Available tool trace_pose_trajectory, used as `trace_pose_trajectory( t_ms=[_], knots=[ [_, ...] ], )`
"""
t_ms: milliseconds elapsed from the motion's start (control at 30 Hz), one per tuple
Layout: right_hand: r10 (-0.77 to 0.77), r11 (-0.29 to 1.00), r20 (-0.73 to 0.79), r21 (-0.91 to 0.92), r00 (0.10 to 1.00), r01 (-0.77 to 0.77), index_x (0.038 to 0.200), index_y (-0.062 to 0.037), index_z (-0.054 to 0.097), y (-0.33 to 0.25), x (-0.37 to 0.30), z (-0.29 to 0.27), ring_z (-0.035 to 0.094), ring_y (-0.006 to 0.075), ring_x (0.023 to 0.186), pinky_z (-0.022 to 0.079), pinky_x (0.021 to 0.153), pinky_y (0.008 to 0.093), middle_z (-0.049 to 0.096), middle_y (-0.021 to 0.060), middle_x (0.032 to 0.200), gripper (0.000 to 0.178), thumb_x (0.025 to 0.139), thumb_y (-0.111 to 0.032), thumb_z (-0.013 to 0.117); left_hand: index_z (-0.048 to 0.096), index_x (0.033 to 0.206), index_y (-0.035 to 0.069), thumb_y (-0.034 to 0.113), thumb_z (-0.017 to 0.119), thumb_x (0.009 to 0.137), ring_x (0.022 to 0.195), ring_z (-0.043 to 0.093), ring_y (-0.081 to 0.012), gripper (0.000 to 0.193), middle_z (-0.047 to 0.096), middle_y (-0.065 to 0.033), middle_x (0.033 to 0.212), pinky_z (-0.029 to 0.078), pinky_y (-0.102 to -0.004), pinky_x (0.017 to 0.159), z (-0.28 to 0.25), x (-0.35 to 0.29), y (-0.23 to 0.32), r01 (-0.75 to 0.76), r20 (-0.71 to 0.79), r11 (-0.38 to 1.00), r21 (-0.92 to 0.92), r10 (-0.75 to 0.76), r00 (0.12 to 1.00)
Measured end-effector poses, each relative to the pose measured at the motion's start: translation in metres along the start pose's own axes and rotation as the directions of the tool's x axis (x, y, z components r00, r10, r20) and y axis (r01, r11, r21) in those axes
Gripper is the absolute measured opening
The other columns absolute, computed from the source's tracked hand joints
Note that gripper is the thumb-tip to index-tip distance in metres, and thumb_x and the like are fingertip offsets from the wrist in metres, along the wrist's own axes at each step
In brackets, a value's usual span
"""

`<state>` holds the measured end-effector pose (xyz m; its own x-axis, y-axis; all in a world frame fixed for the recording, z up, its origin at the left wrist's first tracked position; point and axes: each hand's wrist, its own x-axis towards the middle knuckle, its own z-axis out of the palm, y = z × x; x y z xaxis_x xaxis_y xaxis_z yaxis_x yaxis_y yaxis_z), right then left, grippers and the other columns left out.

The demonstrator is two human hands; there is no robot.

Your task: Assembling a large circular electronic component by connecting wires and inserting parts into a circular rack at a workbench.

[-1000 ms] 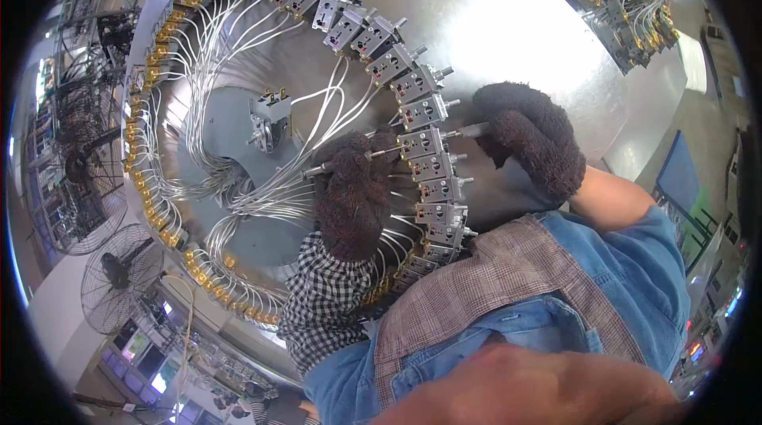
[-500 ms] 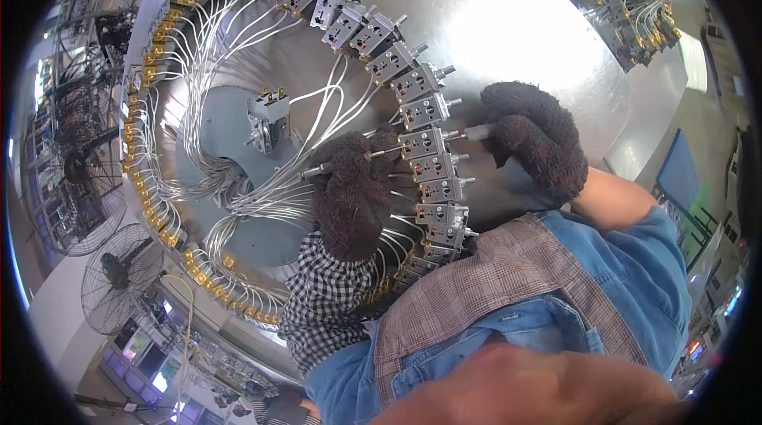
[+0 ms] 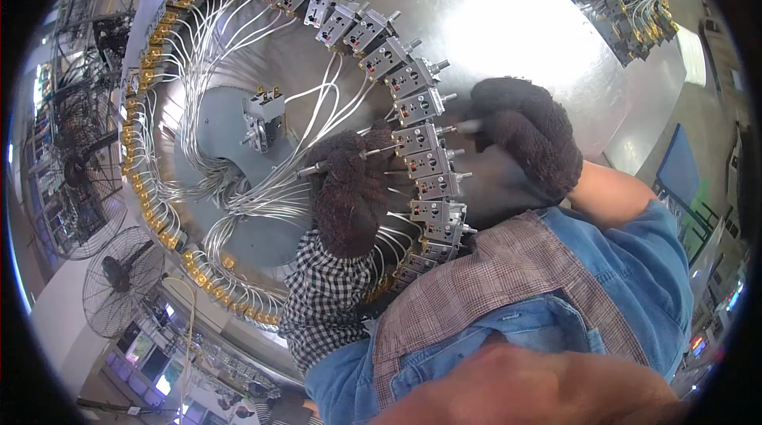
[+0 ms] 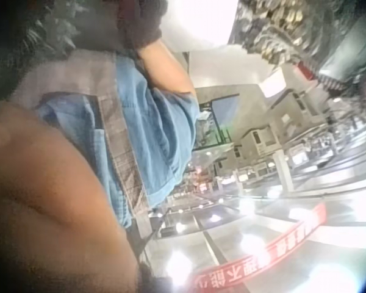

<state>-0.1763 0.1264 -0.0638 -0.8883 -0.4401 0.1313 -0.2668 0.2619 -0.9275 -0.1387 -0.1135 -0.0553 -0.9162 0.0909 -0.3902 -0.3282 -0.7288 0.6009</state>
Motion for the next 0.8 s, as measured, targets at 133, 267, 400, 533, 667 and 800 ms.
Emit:
trace_pose_trajectory(
  t_ms=[133,267,400,533,667,800],
  knots=[
    [0.387,0.904,0.235,0.096,0.892,-0.418,0.107,0.0001,0.054,0.002,-0.002,-0.002,0.059,0.0181,0.082,0.050,0.067,0.0279,0.054,0.0144,0.108,0.029,0.080,-0.009,0.057,0.051,0.095,0.002,0.020,0.052,0.087,0.082,0.057,-0.0222,0.019,0.056,-0.0115,0.091,0.052,-0.0344,0.068,-0.004,0.000,-0.005,0.038,-0.099,0.995,-0.097,-0.047,0.994],
    [0.088,0.989,-0.027,0.118,0.996,-0.084,0.108,0.0004,0.053,-0.011,0.010,0.000,0.058,0.0155,0.070,0.050,0.060,0.0270,0.056,0.0138,0.103,0.028,0.082,-0.010,0.055,0.051,0.090,0.002,0.012,0.051,0.086,0.088,0.055,-0.0215,0.011,0.053,-0.0091,0.090,0.050,-0.0353,0.077,-0.007,-0.001,-0.003,0.018,-0.173,0.996,-0.083,-0.032,0.984],
    [-0.075,0.963,0.058,-0.256,0.996,0.087,0.112,-0.0002,0.050,-0.002,0.002,-0.001,0.058,0.0144,0.068,0.049,0.059,0.0269,0.057,0.0129,0.098,0.029,0.085,-0.012,0.052,0.052,0.089,0.003,0.005,0.049,0.085,0.089,0.055,-0.0215,0.005,0.051,-0.0075,0.089,0.047,-0.0357,0.084,0.005,0.001,-0.006,-0.097,-0.174,0.991,-0.088,0.081,0.981],
    [0.154,0.963,-0.158,0.246,0.975,-0.112,0.112,-0.0027,0.051,-0.019,0.009,0.011,0.058,0.0135,0.067,0.049,0.058,0.0259,0.058,0.0113,0.093,0.030,0.083,-0.011,0.054,0.054,0.097,0.004,0.018,0.048,0.087,0.103,0.050,-0.0311,0.018,0.056,-0.0137,0.099,0.043,-0.0449,0.088,-0.020,0.004,-0.011,-0.077,-0.047,0.995,-0.062,0.074,0.996],
    [0.424,0.896,0.037,0.131,0.905,-0.425,0.111,-0.0026,0.052,-0.014,0.008,-0.001,0.058,0.0124,0.067,0.048,0.056,0.0247,0.060,0.0098,0.088,0.029,0.085,-0.015,0.053,0.054,0.099,0.004,0.017,0.048,0.087,0.103,0.050,-0.0304,0.018,0.056,-0.0137,0.102,0.040,-0.0448,0.091,-0.019,0.002,-0.009,-0.065,0.004,0.996,-0.063,0.065,0.998],
    [0.042,0.981,-0.054,-0.190,0.998,-0.051,0.111,-0.0018,0.051,-0.014,0.014,0.001,0.058,0.0122,0.068,0.048,0.055,0.0237,0.061,0.0095,0.087,0.031,0.089,-0.023,0.049,0.051,0.089,0.004,0.012,0.049,0.087,0.088,0.052,-0.0197,0.009,0.049,-0.0055,0.085,0.047,-0.0348,0.082,0.004,0.004,-0.003,-0.056,-0.084,0.998,-0.040,0.053,0.995]
  ],
)
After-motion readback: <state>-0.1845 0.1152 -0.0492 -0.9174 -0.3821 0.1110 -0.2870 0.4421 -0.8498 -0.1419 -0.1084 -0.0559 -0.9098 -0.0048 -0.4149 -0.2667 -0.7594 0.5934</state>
